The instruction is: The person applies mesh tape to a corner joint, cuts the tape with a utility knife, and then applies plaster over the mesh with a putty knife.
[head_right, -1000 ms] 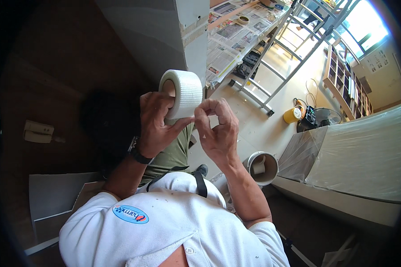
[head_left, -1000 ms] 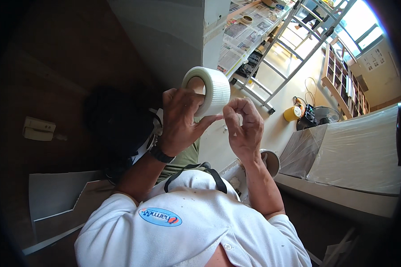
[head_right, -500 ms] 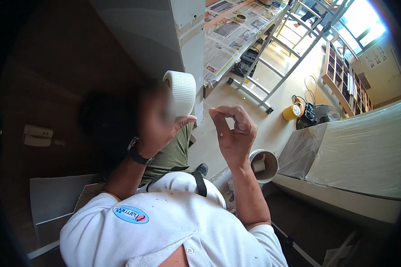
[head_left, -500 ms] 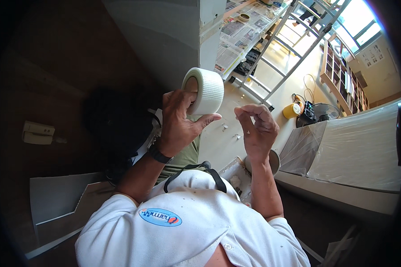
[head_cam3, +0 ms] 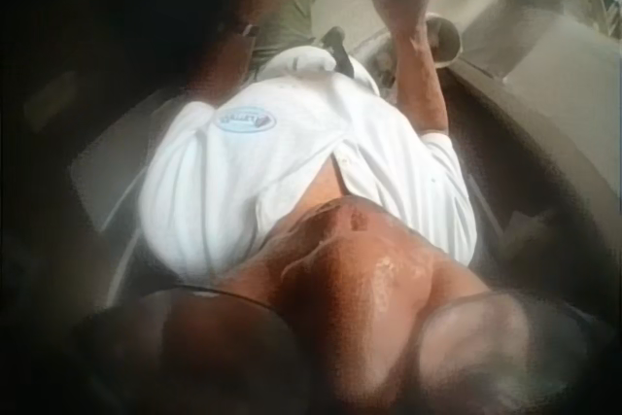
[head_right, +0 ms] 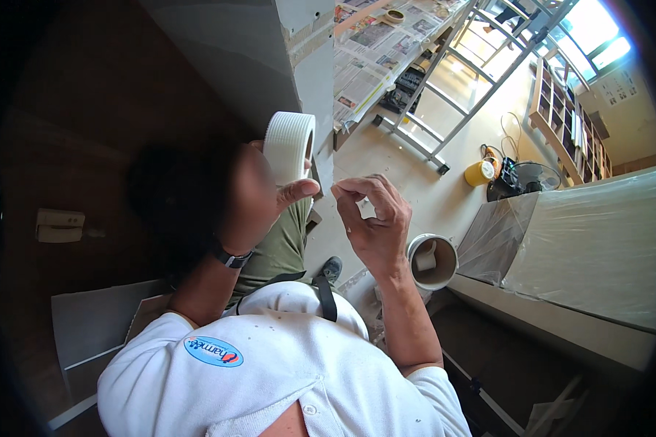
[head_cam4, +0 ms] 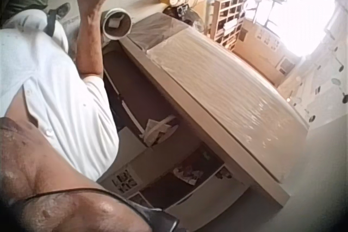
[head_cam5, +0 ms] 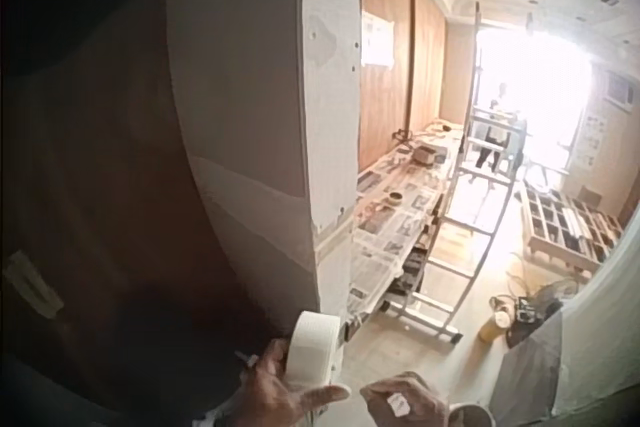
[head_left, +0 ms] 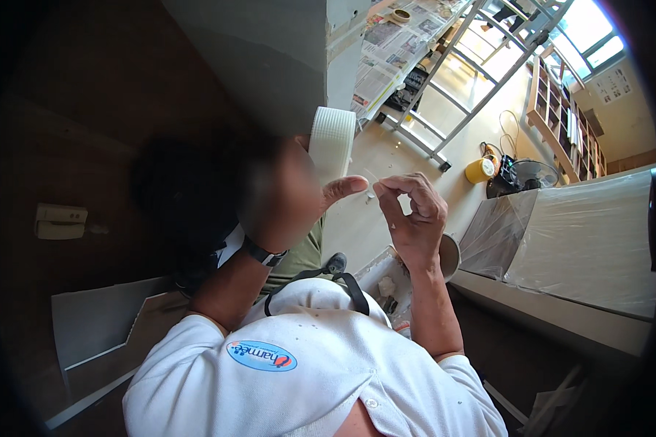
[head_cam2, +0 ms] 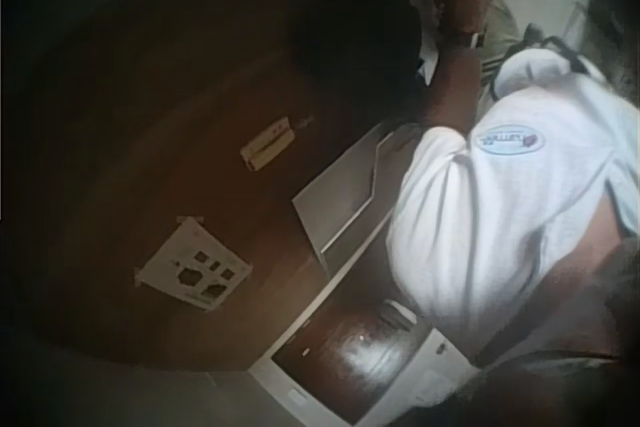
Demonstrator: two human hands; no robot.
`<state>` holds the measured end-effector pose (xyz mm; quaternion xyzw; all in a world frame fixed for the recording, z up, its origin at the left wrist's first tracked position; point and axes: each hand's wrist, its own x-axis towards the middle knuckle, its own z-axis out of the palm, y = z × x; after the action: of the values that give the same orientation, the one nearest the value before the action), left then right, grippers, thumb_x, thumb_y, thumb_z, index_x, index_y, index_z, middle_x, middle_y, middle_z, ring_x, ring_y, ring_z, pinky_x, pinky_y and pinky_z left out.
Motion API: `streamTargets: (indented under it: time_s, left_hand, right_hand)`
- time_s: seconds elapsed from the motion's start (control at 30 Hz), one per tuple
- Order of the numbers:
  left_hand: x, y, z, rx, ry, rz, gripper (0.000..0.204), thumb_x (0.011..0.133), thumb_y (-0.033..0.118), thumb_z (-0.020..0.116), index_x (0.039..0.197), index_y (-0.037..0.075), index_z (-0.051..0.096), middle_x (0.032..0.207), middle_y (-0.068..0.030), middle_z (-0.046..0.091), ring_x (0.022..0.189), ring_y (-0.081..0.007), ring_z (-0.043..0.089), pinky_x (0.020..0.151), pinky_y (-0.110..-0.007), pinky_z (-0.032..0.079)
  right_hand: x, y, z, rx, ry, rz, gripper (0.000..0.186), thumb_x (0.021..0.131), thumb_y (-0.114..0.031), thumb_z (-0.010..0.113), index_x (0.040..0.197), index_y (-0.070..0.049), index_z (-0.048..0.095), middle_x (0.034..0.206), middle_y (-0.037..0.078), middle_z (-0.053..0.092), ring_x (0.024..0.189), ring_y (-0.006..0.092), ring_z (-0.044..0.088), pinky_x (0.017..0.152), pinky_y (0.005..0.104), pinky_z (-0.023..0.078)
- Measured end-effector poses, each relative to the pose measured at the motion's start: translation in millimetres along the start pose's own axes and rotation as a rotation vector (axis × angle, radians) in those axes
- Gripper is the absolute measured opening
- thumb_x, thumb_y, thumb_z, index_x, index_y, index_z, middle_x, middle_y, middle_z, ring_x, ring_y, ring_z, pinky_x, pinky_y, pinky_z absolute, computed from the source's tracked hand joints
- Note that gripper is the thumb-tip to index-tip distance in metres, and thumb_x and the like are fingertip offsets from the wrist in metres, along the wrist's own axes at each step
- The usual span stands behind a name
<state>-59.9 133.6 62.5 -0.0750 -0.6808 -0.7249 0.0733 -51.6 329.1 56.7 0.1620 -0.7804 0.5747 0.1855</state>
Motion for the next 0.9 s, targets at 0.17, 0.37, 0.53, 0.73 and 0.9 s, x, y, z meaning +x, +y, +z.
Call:
streamTargets:
  time_s: [0.17, 0.37, 0.53, 0.73, 0.9]
  left_hand:
    - [-1, -6, -1, -0.054, -0.012, -0.070, 0.052, 0.081, 0.006, 0.088, 0.120, 0.003, 0.053, 0.104, -0.0074, 0.071, 0.094, -0.0126, 0.069, 0.087, -0.030, 0.058]
    - [-8, -10, -9, 0.057, 0.108, -0.097, 0.044, 0.080, 0.004, 0.083, 0.116, 0.002, 0.058, 0.100, -0.0056, 0.069, 0.089, -0.0107, 0.067, 0.082, -0.029, 0.058]
    - [-15, -14, -18, -0.002, 0.158, -0.108, 0.046, 0.081, 0.003, 0.083, 0.119, 0.002, 0.058, 0.099, -0.0069, 0.071, 0.091, -0.0125, 0.069, 0.085, -0.030, 0.058]
    - [-21, -8, -18, 0.044, 0.010, -0.093, 0.052, 0.081, 0.003, 0.086, 0.123, 0.003, 0.056, 0.109, -0.0090, 0.073, 0.095, -0.0122, 0.070, 0.084, -0.029, 0.057]
    - [-28, -17, -15, 0.028, 0.120, -0.137, 0.049, 0.083, 0.001, 0.081, 0.124, 0.004, 0.056, 0.097, -0.0009, 0.068, 0.087, -0.0092, 0.068, 0.081, -0.028, 0.057]
  right_hand:
    - [0, -1, 9, -0.027, -0.068, -0.042, 0.017, 0.080, 0.006, 0.078, 0.094, -0.003, 0.074, 0.085, 0.009, 0.073, 0.073, 0.0184, 0.069, 0.068, 0.0296, 0.055]
    - [-5, 12, 17, 0.053, -0.086, -0.009, 0.018, 0.081, 0.006, 0.078, 0.096, -0.003, 0.075, 0.086, 0.009, 0.073, 0.073, 0.0178, 0.070, 0.068, 0.0294, 0.055]
    - [-4, 16, 19, 0.038, -0.136, 0.014, 0.018, 0.081, 0.008, 0.077, 0.096, -0.003, 0.075, 0.087, 0.008, 0.074, 0.075, 0.0186, 0.071, 0.069, 0.0303, 0.055]
    - [-6, 15, 26, 0.008, -0.210, 0.012, 0.020, 0.080, 0.008, 0.075, 0.095, -0.004, 0.075, 0.088, 0.009, 0.073, 0.079, 0.0227, 0.072, 0.072, 0.0324, 0.056]
    - [-7, 18, 29, 0.066, -0.214, -0.017, 0.019, 0.080, 0.008, 0.076, 0.095, -0.004, 0.074, 0.087, 0.009, 0.073, 0.078, 0.0221, 0.072, 0.072, 0.0323, 0.056]
